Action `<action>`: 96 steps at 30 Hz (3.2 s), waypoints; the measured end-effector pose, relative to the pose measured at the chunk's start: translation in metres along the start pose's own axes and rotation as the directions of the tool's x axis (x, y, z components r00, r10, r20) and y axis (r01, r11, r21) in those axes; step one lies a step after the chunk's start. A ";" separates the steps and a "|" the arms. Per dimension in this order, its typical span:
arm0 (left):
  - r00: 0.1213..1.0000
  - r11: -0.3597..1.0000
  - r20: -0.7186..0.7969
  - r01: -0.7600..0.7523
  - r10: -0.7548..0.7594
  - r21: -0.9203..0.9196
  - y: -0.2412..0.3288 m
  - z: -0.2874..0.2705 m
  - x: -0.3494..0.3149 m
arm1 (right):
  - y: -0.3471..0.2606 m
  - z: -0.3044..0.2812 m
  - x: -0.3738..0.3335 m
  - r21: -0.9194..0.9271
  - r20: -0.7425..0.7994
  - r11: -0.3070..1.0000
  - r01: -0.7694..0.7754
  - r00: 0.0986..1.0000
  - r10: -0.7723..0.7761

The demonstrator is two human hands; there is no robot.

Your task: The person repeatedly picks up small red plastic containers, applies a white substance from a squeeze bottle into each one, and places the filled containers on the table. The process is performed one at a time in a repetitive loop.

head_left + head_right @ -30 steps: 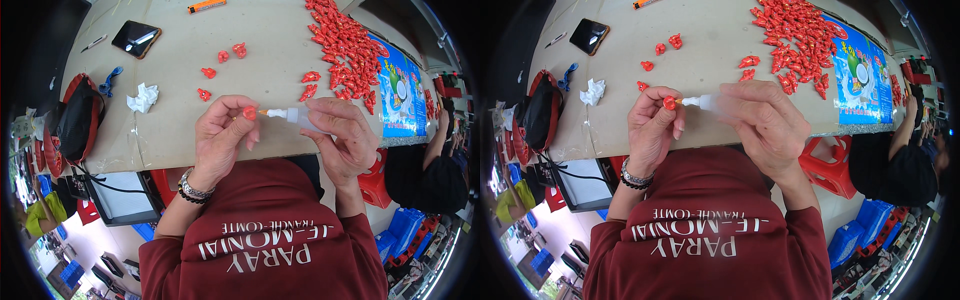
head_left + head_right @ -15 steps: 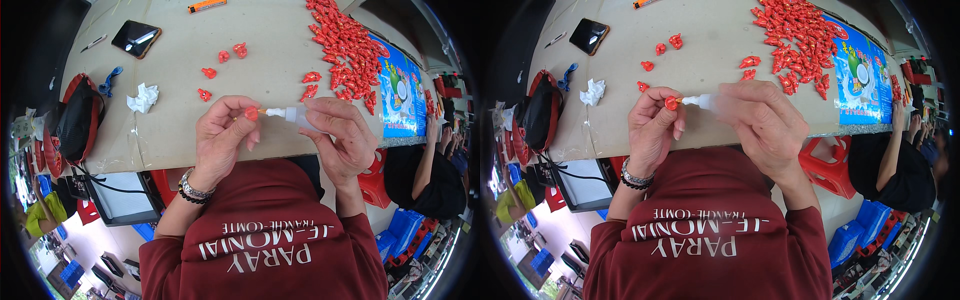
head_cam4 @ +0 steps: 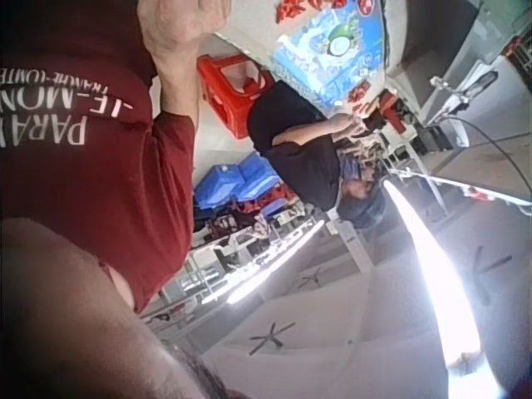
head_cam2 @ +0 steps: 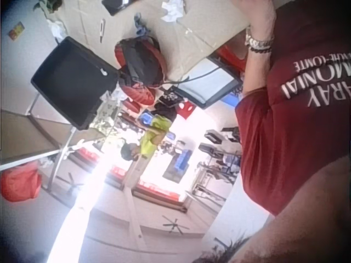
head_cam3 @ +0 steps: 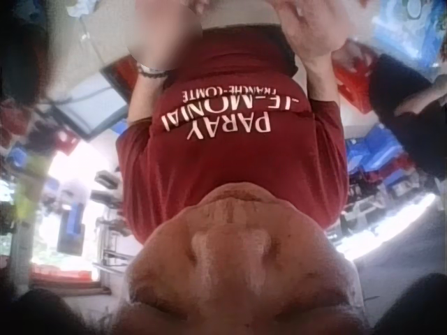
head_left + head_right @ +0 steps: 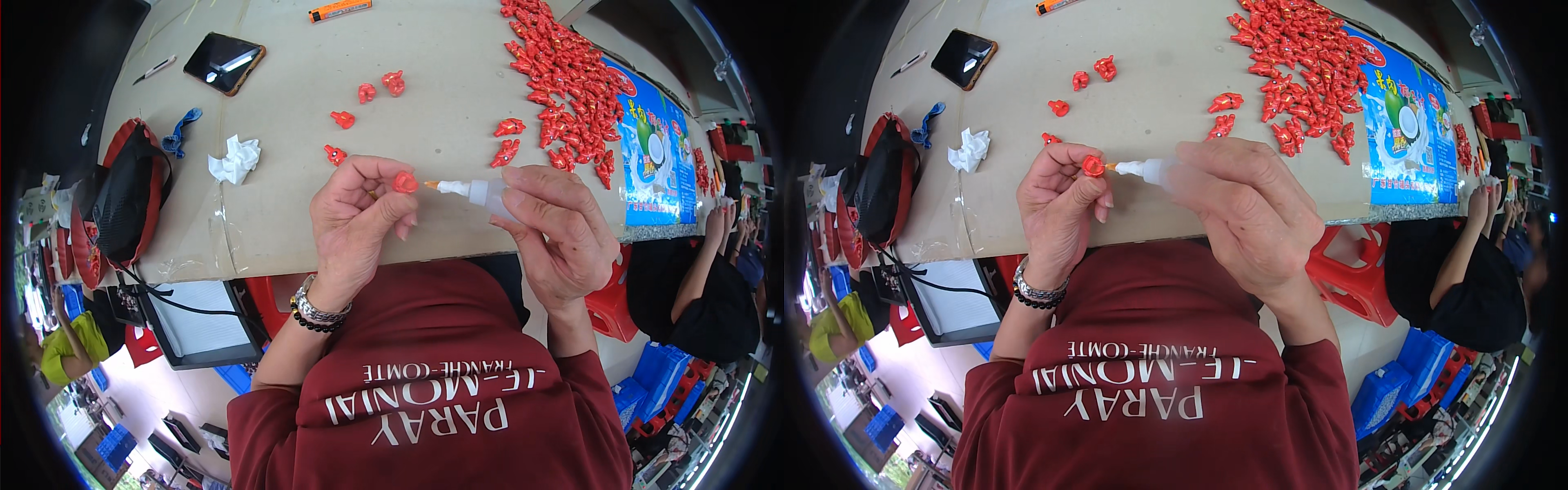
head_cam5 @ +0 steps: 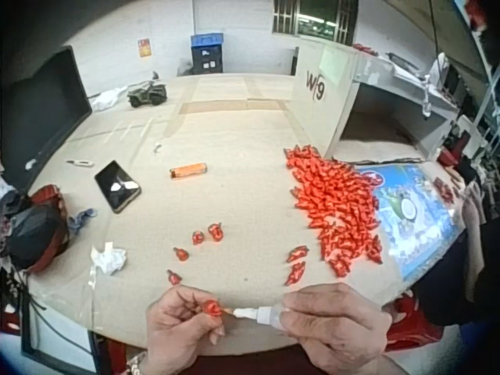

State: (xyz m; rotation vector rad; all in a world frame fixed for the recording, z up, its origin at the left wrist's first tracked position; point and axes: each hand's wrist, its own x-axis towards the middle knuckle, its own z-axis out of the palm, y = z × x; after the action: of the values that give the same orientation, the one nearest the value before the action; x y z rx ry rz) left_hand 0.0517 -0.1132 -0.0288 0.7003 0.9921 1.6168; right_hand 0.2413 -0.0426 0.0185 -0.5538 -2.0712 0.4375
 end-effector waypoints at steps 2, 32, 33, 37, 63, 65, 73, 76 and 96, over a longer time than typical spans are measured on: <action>1.000 1.000 -0.013 -0.006 0.006 0.013 0.001 0.000 -0.001 | 0.000 0.000 0.000 -0.003 0.001 1.000 0.002 1.000 -0.002; 0.962 0.877 0.028 -0.258 0.270 0.405 0.003 -0.008 -0.002 | -0.005 0.002 0.004 -0.024 0.022 1.000 0.020 1.000 -0.019; 0.961 0.874 0.024 -0.261 0.276 0.409 0.003 -0.008 -0.002 | -0.005 0.003 0.004 -0.025 0.022 0.999 0.022 1.000 -0.022; 0.953 0.869 0.018 -0.282 0.301 0.406 0.003 -0.008 -0.002 | -0.004 0.004 0.004 -0.030 0.024 0.999 0.031 0.999 -0.030; 0.956 0.891 -0.024 -0.264 0.293 0.369 0.003 -0.007 -0.003 | -0.007 0.011 0.002 0.010 0.014 1.000 0.011 1.000 -0.011; 0.951 0.886 -0.014 -0.284 0.310 0.366 0.002 -0.008 -0.002 | -0.006 0.012 0.003 0.010 -0.007 1.000 0.016 1.000 -0.016; 0.955 0.891 -0.031 -0.264 0.296 0.369 0.003 -0.008 -0.002 | -0.008 0.008 0.002 0.015 0.063 1.000 0.014 0.998 -0.015; 0.957 0.892 -0.032 -0.257 0.289 0.371 0.003 -0.008 -0.002 | -0.008 0.009 0.002 0.024 0.062 0.999 0.026 0.998 -0.028; 0.996 0.996 -0.054 -0.067 0.070 0.052 0.013 -0.025 -0.009 | 0.023 0.045 0.037 0.620 0.243 0.432 -0.656 0.683 0.688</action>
State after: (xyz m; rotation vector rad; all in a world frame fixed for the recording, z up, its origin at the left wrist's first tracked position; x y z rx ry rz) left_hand 0.0271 -0.1291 -0.0291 0.7336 1.0622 1.6841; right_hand 0.1905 -0.0074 0.0088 -0.9170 -1.3760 1.5718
